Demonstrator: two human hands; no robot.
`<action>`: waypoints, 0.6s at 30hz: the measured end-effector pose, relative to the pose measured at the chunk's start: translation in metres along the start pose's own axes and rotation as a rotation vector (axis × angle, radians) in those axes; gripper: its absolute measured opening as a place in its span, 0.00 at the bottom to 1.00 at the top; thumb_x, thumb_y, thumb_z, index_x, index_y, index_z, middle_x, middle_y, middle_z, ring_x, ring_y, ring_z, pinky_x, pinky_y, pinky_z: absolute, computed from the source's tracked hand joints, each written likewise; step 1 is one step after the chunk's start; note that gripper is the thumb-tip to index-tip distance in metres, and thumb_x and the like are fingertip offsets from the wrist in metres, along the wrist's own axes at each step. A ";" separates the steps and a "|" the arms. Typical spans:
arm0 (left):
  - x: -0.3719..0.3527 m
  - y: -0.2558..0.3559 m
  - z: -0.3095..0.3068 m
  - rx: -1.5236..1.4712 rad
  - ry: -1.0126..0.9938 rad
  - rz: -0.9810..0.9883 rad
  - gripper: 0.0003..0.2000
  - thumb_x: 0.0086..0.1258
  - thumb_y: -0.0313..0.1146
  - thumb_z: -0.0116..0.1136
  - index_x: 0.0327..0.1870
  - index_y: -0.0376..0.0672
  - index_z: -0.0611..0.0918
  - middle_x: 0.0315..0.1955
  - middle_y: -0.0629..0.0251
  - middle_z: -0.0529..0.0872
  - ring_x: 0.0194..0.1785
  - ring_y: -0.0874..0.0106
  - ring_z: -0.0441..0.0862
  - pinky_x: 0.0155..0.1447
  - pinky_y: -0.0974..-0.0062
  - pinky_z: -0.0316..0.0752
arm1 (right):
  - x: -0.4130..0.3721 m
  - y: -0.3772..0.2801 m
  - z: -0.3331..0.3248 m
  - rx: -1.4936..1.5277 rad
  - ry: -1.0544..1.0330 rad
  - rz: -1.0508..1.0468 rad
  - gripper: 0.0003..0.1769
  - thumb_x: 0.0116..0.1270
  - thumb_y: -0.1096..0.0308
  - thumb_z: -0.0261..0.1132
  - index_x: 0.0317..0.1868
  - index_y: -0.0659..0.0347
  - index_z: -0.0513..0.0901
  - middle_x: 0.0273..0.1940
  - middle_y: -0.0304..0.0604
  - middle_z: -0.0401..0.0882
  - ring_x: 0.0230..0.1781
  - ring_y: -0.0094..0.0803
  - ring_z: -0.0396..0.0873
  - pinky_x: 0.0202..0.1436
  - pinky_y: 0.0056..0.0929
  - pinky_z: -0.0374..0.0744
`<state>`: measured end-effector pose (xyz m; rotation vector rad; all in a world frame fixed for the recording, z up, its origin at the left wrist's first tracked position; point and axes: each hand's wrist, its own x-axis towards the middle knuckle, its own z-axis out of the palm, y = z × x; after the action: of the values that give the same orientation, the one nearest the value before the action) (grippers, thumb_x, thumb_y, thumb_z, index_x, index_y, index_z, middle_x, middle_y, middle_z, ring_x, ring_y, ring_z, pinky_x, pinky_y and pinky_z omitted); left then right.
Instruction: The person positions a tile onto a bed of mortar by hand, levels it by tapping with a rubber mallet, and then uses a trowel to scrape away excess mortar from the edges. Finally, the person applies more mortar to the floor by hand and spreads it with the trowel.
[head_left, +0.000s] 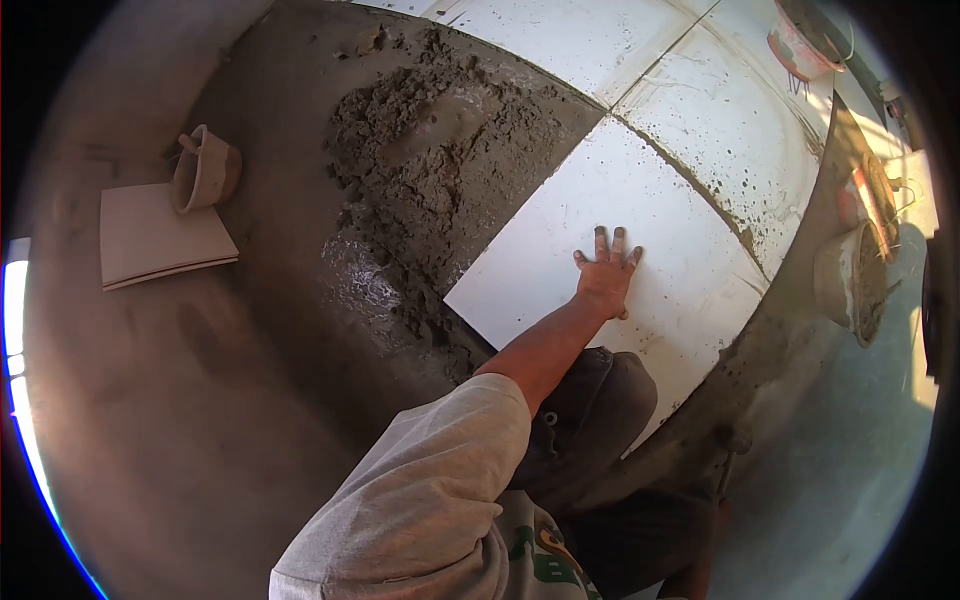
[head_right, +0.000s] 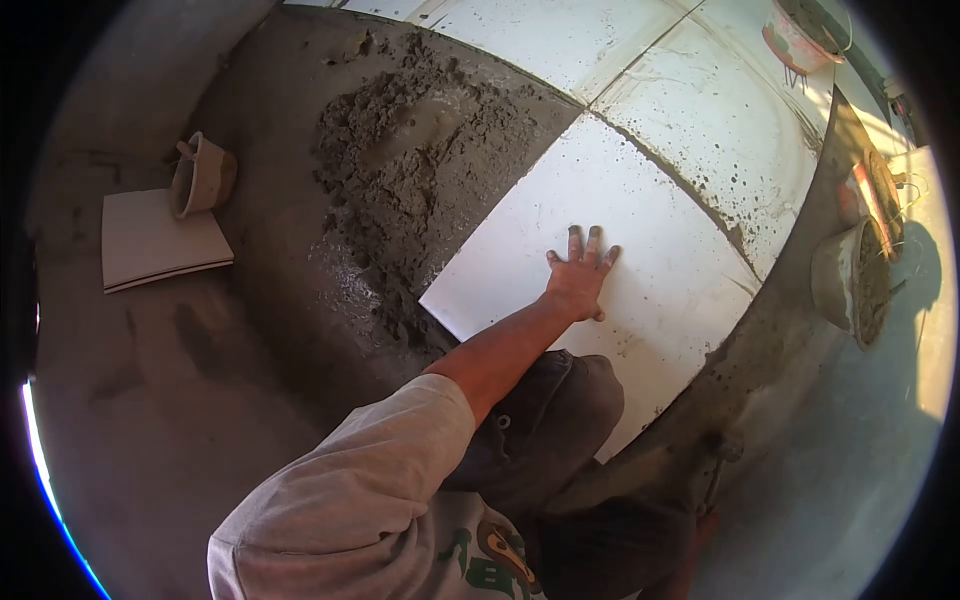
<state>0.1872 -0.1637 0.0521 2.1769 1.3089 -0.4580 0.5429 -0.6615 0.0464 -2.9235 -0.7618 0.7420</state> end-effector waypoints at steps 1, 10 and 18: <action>-0.002 0.000 -0.002 -0.009 -0.009 0.004 0.55 0.50 0.53 0.74 0.78 0.56 0.51 0.78 0.54 0.38 0.79 0.47 0.37 0.70 0.36 0.58 | 0.000 0.008 0.003 0.007 -0.007 -0.005 0.24 0.70 0.51 0.58 0.45 0.69 0.77 0.42 0.58 0.81 0.44 0.53 0.80 0.49 0.45 0.76; -0.121 -0.101 0.027 -0.760 0.293 -0.374 0.33 0.63 0.54 0.61 0.65 0.42 0.76 0.59 0.50 0.80 0.63 0.57 0.77 0.66 0.63 0.70 | -0.048 -0.019 -0.091 -0.234 -0.132 -0.056 0.21 0.67 0.61 0.64 0.52 0.70 0.78 0.48 0.62 0.81 0.51 0.57 0.80 0.54 0.47 0.76; -0.431 -0.102 0.070 -0.776 0.147 -0.911 0.24 0.64 0.49 0.56 0.54 0.40 0.82 0.54 0.48 0.82 0.60 0.54 0.78 0.64 0.63 0.70 | -0.105 -0.155 -0.221 -0.257 -0.439 -0.398 0.16 0.69 0.61 0.60 0.41 0.71 0.79 0.31 0.52 0.82 0.30 0.35 0.81 0.36 0.38 0.77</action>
<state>-0.1048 -0.4682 0.2032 0.9281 2.0828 -0.0626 0.4933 -0.5548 0.3108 -2.6854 -1.5199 1.3368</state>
